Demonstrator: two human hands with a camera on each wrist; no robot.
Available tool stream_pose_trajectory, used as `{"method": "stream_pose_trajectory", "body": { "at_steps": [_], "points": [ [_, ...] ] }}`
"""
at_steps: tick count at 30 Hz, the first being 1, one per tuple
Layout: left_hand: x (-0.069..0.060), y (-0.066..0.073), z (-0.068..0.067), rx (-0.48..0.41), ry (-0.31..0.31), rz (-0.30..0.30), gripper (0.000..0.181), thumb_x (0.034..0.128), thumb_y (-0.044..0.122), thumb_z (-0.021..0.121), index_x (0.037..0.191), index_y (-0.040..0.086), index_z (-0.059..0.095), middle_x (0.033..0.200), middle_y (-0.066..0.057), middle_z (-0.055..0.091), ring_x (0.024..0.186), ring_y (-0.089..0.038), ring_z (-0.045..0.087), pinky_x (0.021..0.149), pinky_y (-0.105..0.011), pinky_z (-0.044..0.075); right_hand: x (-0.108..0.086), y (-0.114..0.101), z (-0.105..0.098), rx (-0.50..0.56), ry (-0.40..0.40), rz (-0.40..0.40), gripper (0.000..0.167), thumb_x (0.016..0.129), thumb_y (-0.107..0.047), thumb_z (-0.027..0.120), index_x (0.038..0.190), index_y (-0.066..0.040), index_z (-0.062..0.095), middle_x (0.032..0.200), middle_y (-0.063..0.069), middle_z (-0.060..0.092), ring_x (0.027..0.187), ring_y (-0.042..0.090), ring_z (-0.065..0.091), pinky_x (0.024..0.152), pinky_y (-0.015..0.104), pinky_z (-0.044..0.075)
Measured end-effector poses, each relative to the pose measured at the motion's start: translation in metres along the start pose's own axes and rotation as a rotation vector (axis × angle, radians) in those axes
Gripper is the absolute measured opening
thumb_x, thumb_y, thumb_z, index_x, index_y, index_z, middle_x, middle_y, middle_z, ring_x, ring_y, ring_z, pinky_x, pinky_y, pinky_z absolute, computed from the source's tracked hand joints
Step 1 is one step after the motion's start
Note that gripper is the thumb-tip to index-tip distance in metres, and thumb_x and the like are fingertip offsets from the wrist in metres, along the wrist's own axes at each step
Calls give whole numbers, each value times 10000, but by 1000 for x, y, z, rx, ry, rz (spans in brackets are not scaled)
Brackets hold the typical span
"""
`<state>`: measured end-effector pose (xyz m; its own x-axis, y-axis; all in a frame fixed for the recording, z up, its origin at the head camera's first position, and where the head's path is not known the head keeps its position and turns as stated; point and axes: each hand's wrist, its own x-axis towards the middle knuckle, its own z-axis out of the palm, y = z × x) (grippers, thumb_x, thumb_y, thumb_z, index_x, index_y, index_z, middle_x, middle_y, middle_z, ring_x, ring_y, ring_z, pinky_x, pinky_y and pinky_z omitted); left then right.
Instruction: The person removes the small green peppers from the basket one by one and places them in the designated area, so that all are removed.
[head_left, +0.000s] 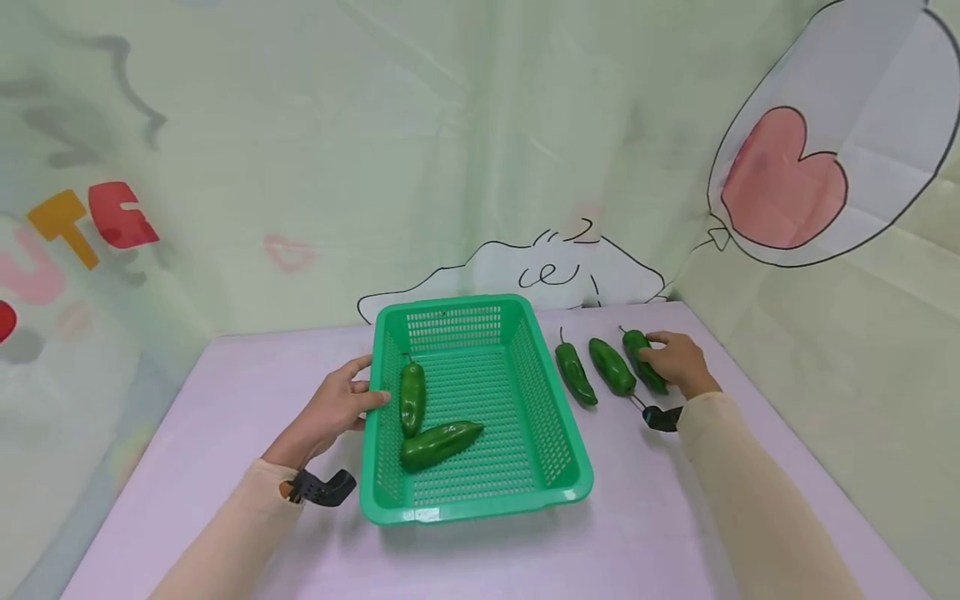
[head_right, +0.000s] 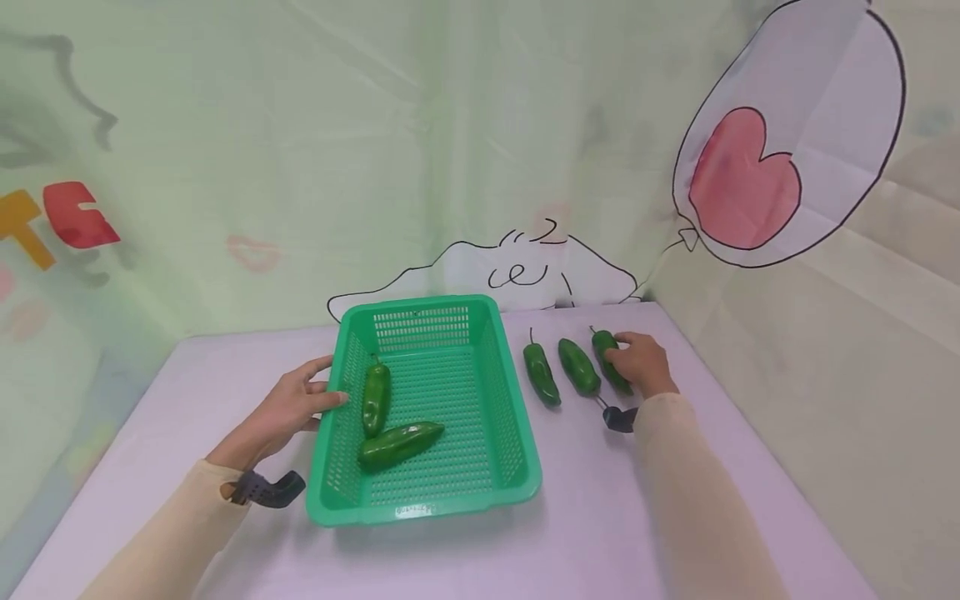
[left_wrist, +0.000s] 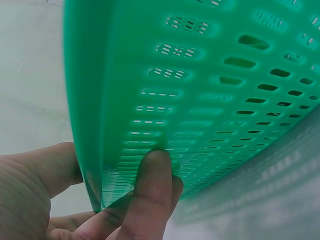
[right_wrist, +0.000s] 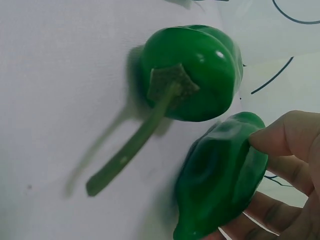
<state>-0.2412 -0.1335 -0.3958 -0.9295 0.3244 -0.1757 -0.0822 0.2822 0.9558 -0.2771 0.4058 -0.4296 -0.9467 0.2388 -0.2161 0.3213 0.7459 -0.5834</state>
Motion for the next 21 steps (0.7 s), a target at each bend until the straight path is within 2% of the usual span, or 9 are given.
{"method": "stream_pose_trajectory", "body": {
  "at_steps": [4, 7, 13, 16, 21],
  "points": [
    [-1, -4, 0, -6, 2, -11, 780, 1016, 52, 639, 1658, 46, 196, 1284, -302, 673, 961, -290, 761, 767, -438, 659, -3, 0, 2, -45, -7, -18, 677, 998, -279, 505, 1575, 47, 363, 1585, 400, 284, 1434, 609, 276, 1164, 707, 312],
    [-1, -6, -1, -11, 0, -15, 782, 1015, 56, 642, 1659, 55, 198, 1287, -302, 671, 965, -294, 761, 765, -443, 659, -7, -3, 2, -65, -17, -24, 699, 1004, -292, 504, 1579, 65, 329, 1586, 410, 266, 1442, 624, 247, 1169, 719, 290],
    [2, -8, -1, -22, 2, -30, 784, 1009, 49, 650, 1661, 90, 218, 1287, -287, 678, 972, -293, 758, 769, -445, 659, -18, -19, -1, -50, -2, -56, 717, 1028, -304, 504, 1597, 70, 276, 1577, 424, 269, 1435, 611, 279, 1140, 725, 332],
    [3, -6, -1, -24, -2, -30, 782, 1011, 44, 646, 1662, 92, 215, 1306, -293, 666, 974, -291, 757, 774, -455, 658, -22, -36, -5, -41, 24, -92, 714, 1032, -302, 514, 1598, 67, 282, 1545, 440, 310, 1402, 605, 338, 1112, 715, 380],
    [5, -2, -2, -25, 5, -21, 783, 1009, 49, 652, 1661, 98, 222, 1300, -288, 672, 960, -288, 761, 773, -457, 658, -29, -72, -13, 2, 30, -140, 736, 1050, -331, 541, 1623, 33, 254, 1552, 433, 318, 1398, 620, 336, 1117, 724, 371]
  ]
}}
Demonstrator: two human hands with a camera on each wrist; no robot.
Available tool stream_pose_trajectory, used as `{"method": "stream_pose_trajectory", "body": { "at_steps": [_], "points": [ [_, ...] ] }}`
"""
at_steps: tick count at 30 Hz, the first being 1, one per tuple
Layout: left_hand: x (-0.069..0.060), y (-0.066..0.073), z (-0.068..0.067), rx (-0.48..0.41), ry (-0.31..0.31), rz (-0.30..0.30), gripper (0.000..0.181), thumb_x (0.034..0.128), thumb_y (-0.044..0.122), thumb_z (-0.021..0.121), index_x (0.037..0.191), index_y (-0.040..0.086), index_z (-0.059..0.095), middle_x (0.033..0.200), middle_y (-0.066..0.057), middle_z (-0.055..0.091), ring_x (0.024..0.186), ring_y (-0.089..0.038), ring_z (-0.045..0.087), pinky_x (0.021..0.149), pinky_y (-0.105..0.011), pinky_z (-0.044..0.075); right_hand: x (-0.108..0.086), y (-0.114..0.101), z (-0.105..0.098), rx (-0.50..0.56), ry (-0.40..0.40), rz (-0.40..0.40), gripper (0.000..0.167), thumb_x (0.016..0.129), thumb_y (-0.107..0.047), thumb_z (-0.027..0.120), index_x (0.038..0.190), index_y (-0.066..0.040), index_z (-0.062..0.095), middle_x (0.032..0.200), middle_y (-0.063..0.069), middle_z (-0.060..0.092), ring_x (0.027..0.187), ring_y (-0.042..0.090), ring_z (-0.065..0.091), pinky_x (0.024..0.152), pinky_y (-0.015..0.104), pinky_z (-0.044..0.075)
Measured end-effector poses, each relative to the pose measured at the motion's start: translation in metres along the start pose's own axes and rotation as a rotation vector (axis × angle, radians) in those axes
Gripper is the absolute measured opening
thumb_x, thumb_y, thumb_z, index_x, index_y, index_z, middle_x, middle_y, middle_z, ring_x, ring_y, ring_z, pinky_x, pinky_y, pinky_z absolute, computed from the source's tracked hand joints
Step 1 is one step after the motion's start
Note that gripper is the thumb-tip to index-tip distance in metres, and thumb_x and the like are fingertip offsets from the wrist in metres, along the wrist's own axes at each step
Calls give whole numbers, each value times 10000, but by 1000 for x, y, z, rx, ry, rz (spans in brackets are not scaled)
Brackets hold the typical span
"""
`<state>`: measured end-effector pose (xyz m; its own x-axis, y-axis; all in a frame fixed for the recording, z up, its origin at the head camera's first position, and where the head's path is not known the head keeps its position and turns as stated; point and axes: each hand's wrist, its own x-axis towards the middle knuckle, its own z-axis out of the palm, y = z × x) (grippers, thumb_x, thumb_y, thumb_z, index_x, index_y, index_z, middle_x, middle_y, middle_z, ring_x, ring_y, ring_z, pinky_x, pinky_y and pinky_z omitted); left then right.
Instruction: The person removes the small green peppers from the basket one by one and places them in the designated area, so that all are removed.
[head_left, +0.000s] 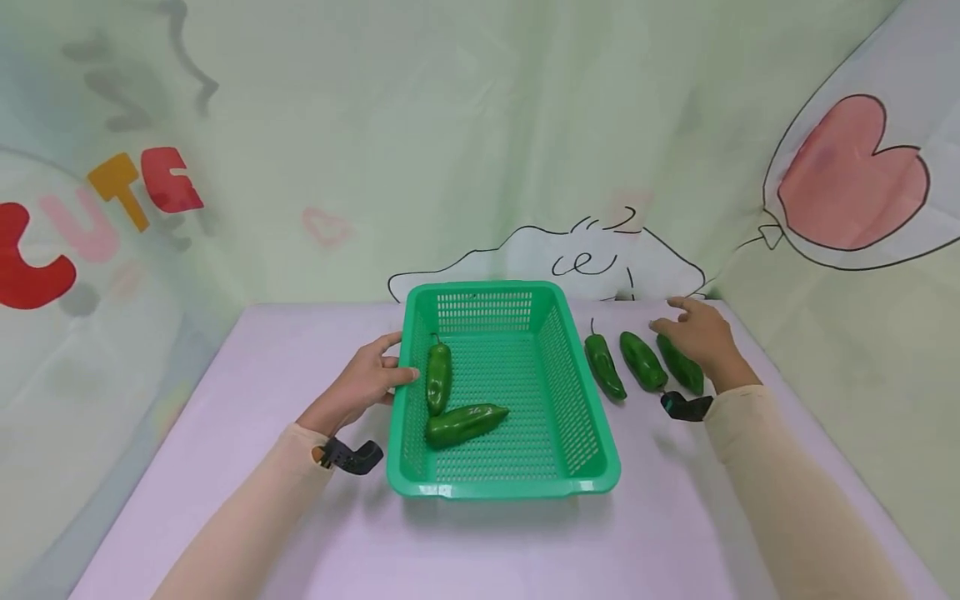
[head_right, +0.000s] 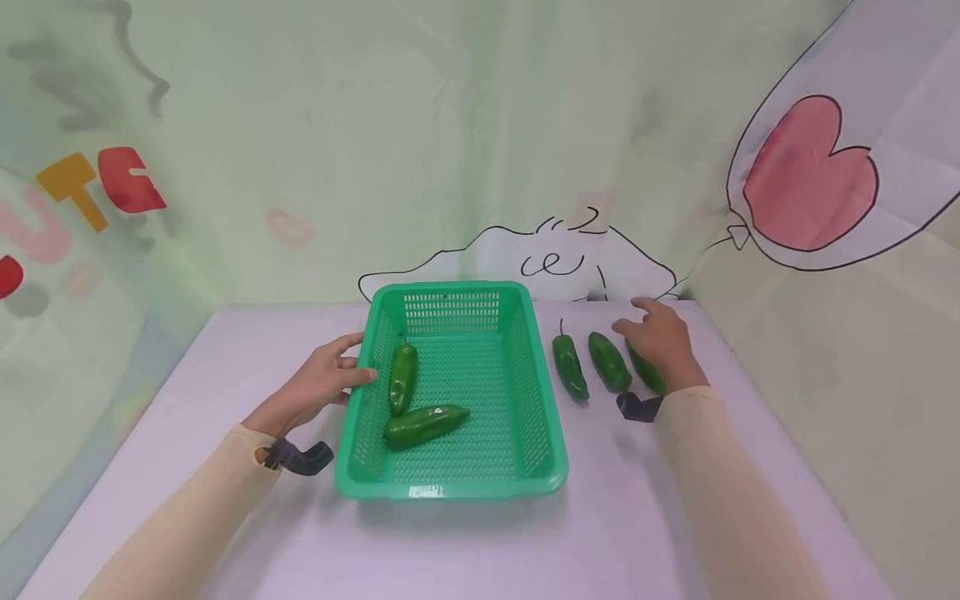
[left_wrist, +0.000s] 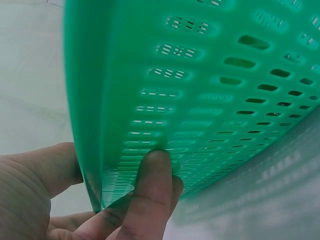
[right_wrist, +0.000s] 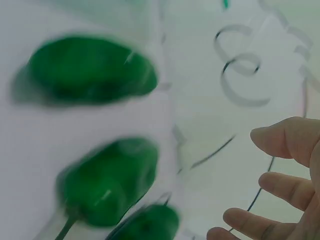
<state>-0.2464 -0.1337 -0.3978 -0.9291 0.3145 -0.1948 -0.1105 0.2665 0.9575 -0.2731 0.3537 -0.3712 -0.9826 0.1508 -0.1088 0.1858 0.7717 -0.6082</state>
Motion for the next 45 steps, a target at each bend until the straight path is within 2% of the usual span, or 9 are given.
{"method": "stream_pose_trajectory", "body": {
  "at_steps": [5, 10, 20, 25, 30, 35, 39, 45],
  "points": [
    [1, 0, 0, 10, -4, -2, 780, 1008, 58, 654, 1659, 92, 227, 1282, -283, 682, 972, -298, 759, 772, -443, 659, -10, -36, -4, 92, -74, -53, 770, 1057, -389, 563, 1660, -51, 223, 1608, 378, 291, 1442, 592, 311, 1143, 741, 319],
    [0, 0, 0, 7, 0, -20, 785, 1007, 57, 659, 1662, 99, 227, 1279, -285, 682, 995, -311, 754, 794, -451, 655, -21, -77, -1, 165, -178, -99, 775, 1048, -374, 601, 1673, -114, 224, 1636, 317, 292, 1460, 550, 320, 1157, 742, 299],
    [2, 5, -4, 1, 6, -37, 797, 1009, 57, 662, 1666, 107, 214, 1291, -292, 673, 1009, -314, 752, 809, -447, 653, -29, -139, 33, 197, -370, -261, 640, 1029, -215, 653, 1598, -67, 400, 1568, 285, 411, 1370, 474, 488, 1133, 628, 430],
    [0, 7, -2, -11, -4, -41, 788, 1008, 56, 662, 1664, 121, 229, 1310, -276, 670, 1048, -357, 742, 805, -454, 653, -31, -155, 59, 230, -493, -295, 561, 985, -127, 699, 1515, -77, 520, 1465, 235, 523, 1302, 409, 561, 1108, 587, 471],
    [-1, 5, 0, -8, 6, -48, 788, 1004, 55, 667, 1661, 119, 236, 1325, -263, 668, 1050, -355, 742, 799, -449, 655, -30, -166, 88, 206, -607, -306, 543, 935, -90, 751, 1452, -70, 587, 1434, 219, 567, 1282, 373, 586, 1055, 552, 515],
    [0, 3, 0, -8, 7, -54, 785, 1005, 57, 670, 1659, 121, 242, 1306, -266, 677, 1027, -329, 748, 806, -451, 653, -27, -171, 114, 158, -678, -308, 513, 912, -80, 776, 1405, -64, 635, 1393, 219, 593, 1220, 355, 614, 1058, 575, 510],
    [2, 2, -1, -6, 8, -53, 791, 1005, 57, 673, 1661, 119, 235, 1276, -266, 691, 996, -307, 756, 809, -454, 653, -28, -175, 130, 106, -743, -321, 476, 901, -80, 783, 1361, -64, 664, 1347, 222, 622, 1166, 317, 633, 1016, 549, 539],
    [2, 2, -2, -13, 15, -52, 789, 1003, 53, 676, 1659, 119, 243, 1274, -257, 697, 999, -299, 753, 812, -460, 652, -30, -180, 147, 55, -843, -332, 487, 860, -39, 806, 1328, -29, 674, 1306, 241, 649, 1084, 253, 631, 899, 441, 572]
  ]
}}
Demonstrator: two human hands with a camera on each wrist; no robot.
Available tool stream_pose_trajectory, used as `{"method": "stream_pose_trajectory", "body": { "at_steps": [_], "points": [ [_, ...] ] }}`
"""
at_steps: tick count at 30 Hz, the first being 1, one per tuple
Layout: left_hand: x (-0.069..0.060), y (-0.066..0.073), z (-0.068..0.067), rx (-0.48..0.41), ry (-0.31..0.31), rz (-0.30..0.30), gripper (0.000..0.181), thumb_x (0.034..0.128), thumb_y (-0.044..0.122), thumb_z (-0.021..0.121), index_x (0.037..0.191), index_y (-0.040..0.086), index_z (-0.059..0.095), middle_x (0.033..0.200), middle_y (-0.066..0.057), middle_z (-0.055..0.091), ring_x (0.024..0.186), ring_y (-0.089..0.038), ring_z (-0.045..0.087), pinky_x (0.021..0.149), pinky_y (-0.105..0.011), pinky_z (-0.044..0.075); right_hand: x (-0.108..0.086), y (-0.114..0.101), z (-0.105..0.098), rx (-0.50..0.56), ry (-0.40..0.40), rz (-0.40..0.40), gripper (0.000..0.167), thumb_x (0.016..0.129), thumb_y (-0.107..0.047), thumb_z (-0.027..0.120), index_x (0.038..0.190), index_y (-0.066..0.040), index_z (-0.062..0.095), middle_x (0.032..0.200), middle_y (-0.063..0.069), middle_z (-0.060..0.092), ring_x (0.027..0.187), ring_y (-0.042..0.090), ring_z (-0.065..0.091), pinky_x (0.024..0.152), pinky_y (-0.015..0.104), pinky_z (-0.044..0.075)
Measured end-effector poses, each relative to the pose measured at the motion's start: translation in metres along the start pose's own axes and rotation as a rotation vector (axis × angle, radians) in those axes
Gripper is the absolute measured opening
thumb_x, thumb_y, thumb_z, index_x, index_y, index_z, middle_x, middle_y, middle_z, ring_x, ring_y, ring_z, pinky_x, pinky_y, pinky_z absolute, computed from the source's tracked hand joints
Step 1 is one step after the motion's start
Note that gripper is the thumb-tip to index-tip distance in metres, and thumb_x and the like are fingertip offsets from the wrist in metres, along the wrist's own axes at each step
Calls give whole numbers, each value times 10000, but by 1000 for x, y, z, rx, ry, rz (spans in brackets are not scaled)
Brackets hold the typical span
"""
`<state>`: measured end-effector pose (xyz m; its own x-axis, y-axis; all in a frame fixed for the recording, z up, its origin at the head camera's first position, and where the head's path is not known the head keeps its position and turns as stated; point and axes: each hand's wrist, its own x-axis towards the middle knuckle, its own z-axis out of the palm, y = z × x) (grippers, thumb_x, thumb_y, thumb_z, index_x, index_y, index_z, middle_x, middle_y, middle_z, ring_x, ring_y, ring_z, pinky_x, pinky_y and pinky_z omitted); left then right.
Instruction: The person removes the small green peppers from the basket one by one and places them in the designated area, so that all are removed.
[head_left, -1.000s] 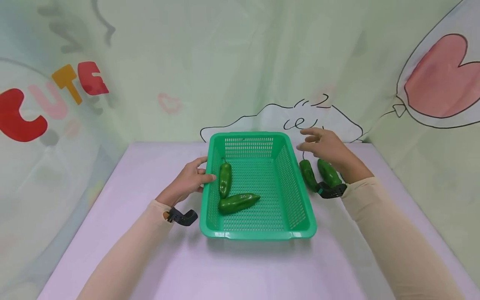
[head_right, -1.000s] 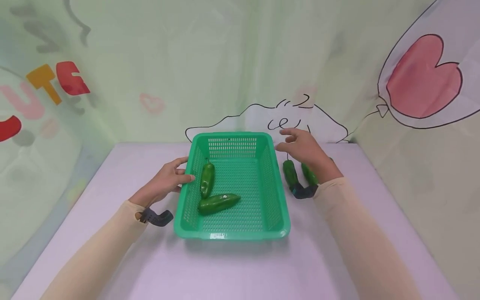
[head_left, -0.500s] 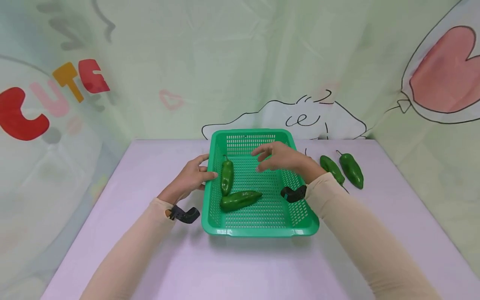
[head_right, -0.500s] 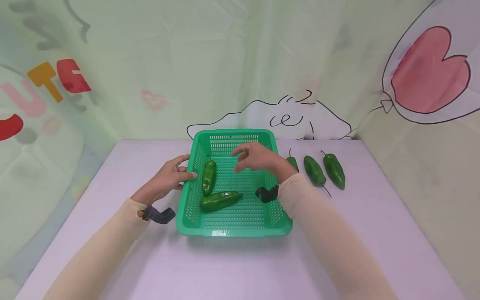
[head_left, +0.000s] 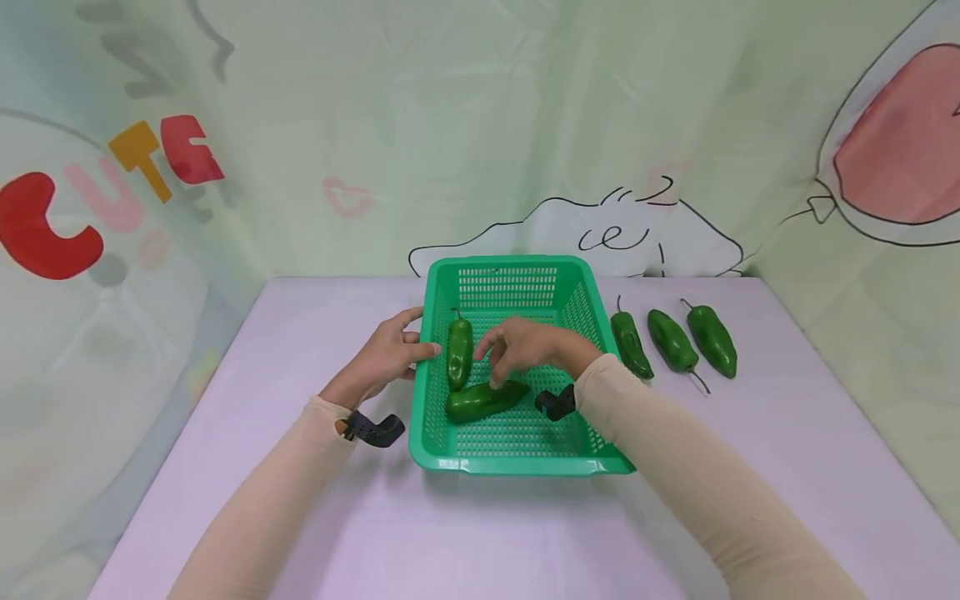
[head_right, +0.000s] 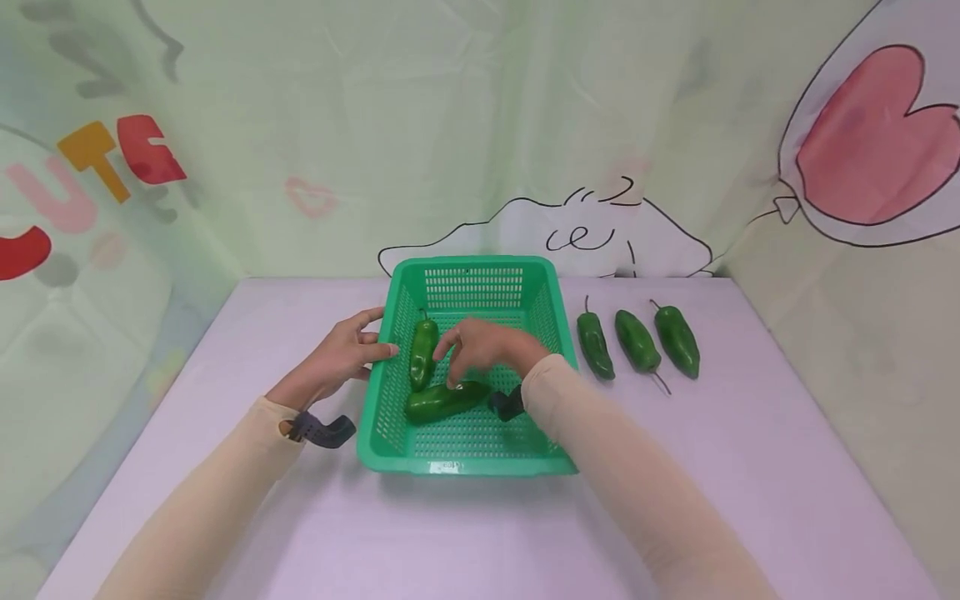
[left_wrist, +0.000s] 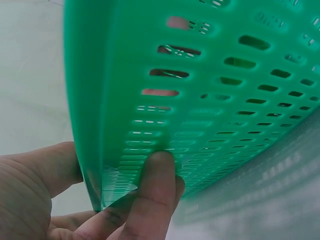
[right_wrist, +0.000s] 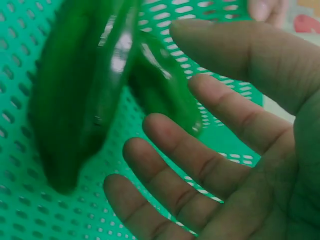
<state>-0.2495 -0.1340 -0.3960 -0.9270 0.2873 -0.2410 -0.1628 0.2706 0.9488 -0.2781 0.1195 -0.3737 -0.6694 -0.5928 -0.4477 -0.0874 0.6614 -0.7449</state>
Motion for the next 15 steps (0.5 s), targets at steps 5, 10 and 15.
{"method": "stream_pose_trajectory", "body": {
  "at_steps": [5, 10, 15],
  "points": [
    [0, 2, 1, -16, -3, -1, 797, 996, 41, 679, 1660, 125, 247, 1294, -281, 679, 1017, -317, 751, 810, -465, 652, 5, 2, 6, -69, -40, 12, 500, 843, -28, 814, 1325, -21, 679, 1309, 229, 653, 1103, 247, 614, 865, 413, 575],
    [0, 2, 1, -12, 2, -4, 796, 992, 38, 683, 1658, 126, 255, 1278, -279, 688, 1011, -324, 754, 810, -468, 652, 10, 4, 10, -146, -51, 8, 490, 832, -40, 829, 1305, -48, 702, 1239, 160, 694, 1119, 253, 635, 932, 403, 581],
    [0, 0, 0, 0, 6, -6, 791, 993, 46, 685, 1657, 129, 263, 1276, -264, 694, 1025, -330, 752, 814, -463, 651, 14, 5, 16, -186, -75, -4, 500, 808, -12, 832, 1292, -46, 709, 1151, 108, 705, 1028, 209, 636, 874, 335, 576]
  ]
}}
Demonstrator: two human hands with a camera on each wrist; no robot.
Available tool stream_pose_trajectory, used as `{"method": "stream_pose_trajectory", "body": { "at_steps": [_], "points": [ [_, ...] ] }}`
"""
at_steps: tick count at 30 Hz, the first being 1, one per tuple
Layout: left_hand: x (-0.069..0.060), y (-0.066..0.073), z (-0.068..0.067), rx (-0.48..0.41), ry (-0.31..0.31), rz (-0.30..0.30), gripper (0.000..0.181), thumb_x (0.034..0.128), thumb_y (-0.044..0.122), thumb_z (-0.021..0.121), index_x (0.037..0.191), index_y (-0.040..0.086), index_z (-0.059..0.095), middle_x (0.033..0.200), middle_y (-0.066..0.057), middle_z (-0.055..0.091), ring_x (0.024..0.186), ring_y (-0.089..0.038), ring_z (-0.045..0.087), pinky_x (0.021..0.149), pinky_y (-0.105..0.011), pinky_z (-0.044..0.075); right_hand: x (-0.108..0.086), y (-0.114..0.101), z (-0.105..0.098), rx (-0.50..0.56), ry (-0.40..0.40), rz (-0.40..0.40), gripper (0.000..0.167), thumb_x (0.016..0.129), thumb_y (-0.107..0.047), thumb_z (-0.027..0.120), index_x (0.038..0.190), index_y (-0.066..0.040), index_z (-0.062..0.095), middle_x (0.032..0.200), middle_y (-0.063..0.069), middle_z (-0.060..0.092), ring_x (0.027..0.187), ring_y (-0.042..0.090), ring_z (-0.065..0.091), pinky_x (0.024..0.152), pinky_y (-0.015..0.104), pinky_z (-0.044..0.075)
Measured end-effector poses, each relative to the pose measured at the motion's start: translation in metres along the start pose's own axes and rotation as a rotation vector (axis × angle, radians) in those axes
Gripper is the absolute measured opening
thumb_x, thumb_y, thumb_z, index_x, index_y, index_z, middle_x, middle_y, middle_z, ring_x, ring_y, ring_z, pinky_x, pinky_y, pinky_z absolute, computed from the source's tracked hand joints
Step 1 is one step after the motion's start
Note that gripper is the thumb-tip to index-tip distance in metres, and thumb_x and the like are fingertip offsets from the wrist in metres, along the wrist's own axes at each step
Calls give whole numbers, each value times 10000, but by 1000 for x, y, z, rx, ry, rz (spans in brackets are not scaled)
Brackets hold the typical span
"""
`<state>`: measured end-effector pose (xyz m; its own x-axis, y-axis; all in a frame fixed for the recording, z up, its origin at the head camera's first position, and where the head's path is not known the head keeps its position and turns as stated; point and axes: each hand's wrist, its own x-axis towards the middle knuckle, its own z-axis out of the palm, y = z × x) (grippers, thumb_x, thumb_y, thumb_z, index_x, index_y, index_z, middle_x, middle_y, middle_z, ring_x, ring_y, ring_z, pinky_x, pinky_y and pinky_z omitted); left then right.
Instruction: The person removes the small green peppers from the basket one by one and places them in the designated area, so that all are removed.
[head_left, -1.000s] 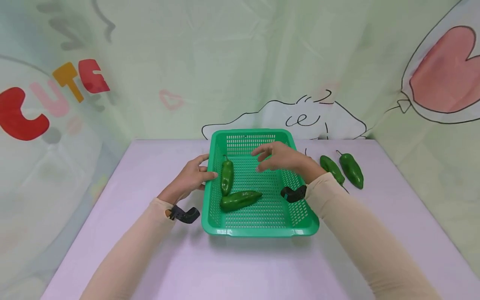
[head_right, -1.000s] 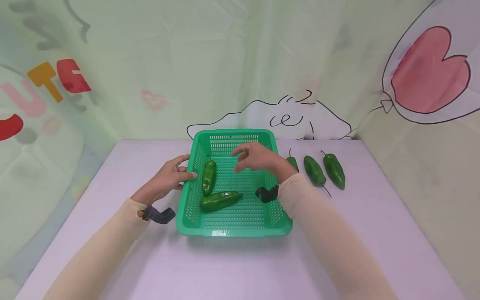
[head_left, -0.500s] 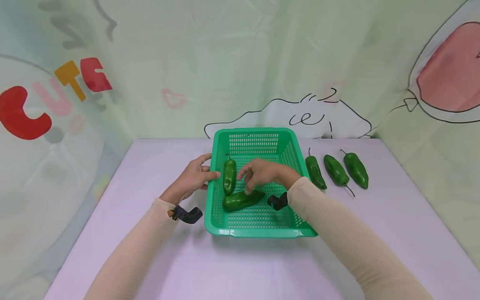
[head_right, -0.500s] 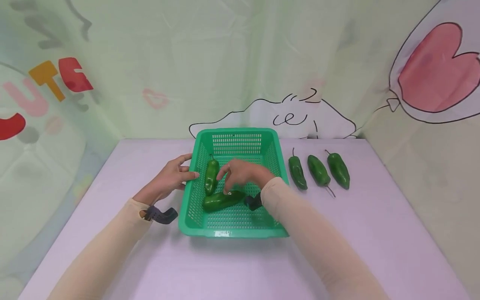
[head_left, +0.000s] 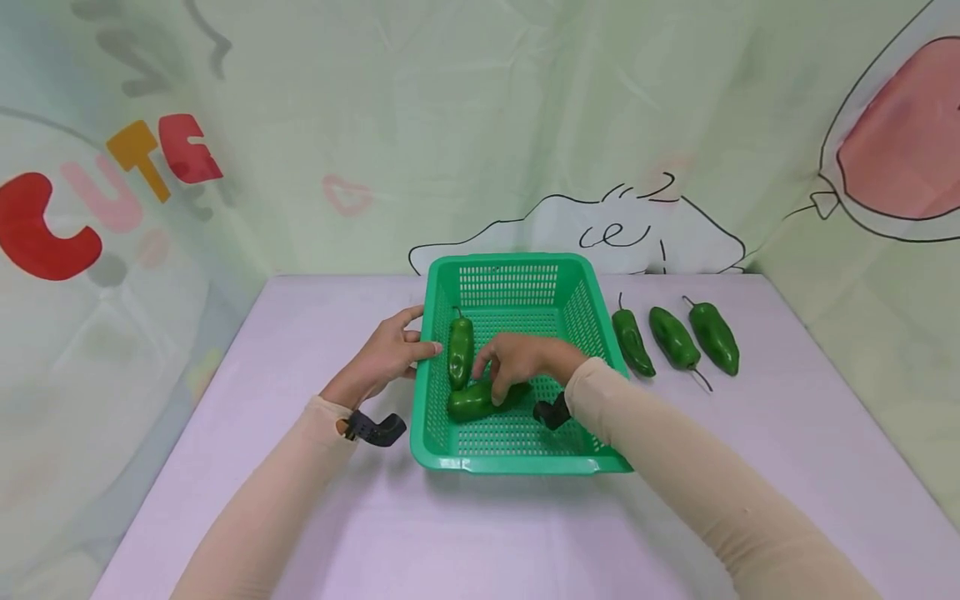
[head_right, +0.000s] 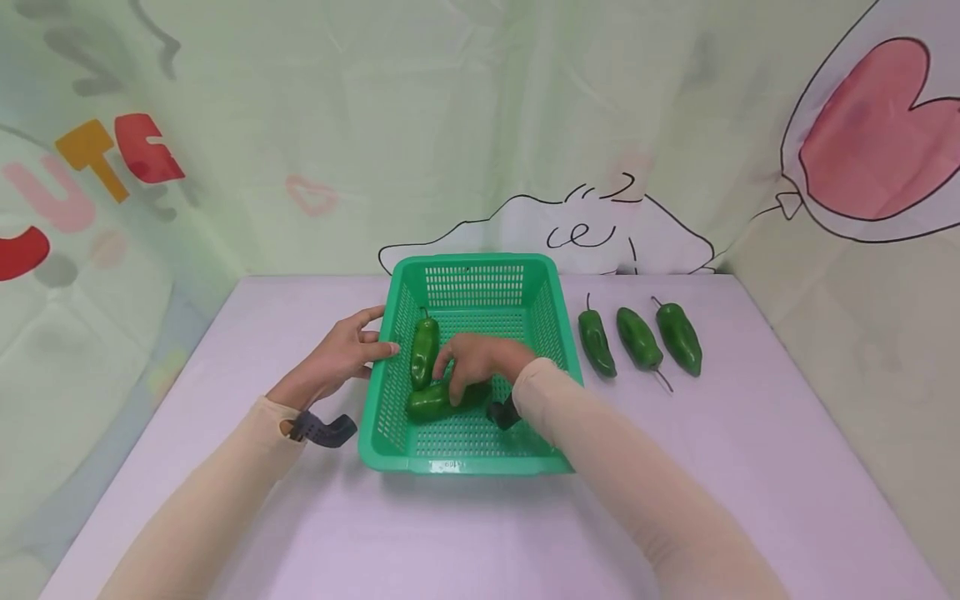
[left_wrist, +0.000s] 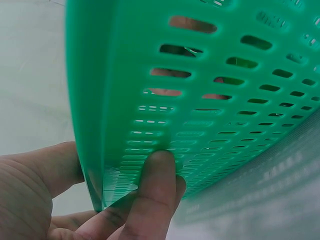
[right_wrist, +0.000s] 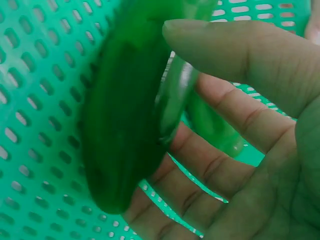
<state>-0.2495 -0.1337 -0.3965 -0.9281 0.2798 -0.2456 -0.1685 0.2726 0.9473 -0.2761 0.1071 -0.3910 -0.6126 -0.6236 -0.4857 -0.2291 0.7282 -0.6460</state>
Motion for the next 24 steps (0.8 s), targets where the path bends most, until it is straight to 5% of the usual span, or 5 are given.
{"method": "stream_pose_trajectory", "body": {
  "at_steps": [14, 24],
  "points": [
    [0, 0, 1, -5, 1, 9, 782, 993, 37, 681, 1653, 129, 271, 1267, -257, 701, 1015, -321, 753, 813, -464, 651, 1, 0, 8, -93, -13, -5, 431, 776, 43, 841, 1179, -82, 753, 1091, 48, 695, 985, 184, 605, 776, 276, 553],
    [-1, 0, 0, -7, -1, 7, 785, 994, 40, 680, 1655, 127, 266, 1301, -276, 679, 1038, -330, 746, 820, -472, 649, -4, 2, 6, -56, -55, -21, 413, 792, 27, 793, 1192, -56, 726, 947, 36, 679, 777, 125, 556, 635, 265, 507]
  ]
}}
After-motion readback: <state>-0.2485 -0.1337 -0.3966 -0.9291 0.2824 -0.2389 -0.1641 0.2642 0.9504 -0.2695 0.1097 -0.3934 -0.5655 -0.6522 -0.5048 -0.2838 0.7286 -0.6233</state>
